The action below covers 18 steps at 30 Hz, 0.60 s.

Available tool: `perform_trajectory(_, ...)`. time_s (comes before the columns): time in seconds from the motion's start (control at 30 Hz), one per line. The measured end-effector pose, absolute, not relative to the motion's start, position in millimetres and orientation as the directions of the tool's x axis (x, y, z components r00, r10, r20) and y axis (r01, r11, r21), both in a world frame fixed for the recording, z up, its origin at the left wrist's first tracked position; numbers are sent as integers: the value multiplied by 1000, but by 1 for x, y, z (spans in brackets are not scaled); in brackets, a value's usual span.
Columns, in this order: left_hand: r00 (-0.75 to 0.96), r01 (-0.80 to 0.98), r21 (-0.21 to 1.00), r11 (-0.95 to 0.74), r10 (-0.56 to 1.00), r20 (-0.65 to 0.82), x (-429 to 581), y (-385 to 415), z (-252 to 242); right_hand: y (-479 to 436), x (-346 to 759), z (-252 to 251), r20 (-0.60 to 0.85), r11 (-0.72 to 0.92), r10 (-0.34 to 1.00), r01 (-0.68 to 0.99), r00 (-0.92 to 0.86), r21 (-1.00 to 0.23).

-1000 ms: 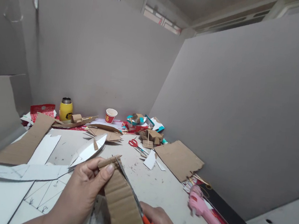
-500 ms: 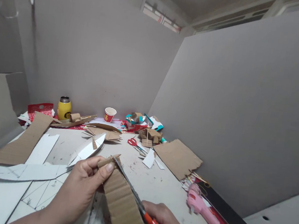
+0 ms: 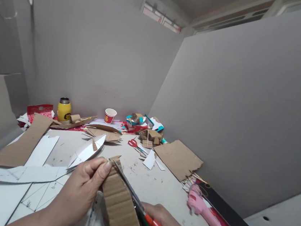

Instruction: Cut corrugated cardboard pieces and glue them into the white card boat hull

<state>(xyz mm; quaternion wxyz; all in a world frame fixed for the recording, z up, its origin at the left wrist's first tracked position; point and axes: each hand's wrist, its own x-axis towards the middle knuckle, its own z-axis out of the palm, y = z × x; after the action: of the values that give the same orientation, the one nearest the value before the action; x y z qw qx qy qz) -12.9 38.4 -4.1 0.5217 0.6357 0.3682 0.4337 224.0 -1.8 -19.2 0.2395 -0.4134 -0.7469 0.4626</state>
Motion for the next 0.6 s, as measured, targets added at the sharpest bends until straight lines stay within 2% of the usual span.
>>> perform_trajectory(0.13, 361, 16, 985, -170, 920, 153, -11, 38, -6, -2, 221, -24, -68, 230, 824, 442, -563, -867)
perform_trajectory(0.37, 362, -11, 989, -149, 921, 143, -11, 36, -5, 0, 221, -47, -16, 235, 830, 376, -557, -896)
perform_trajectory(0.6, 357, -204, 978, 45, 933, 32, -7, 34, -6, 0, 221, -51, 6, 255, 818, 354, -575, -899)
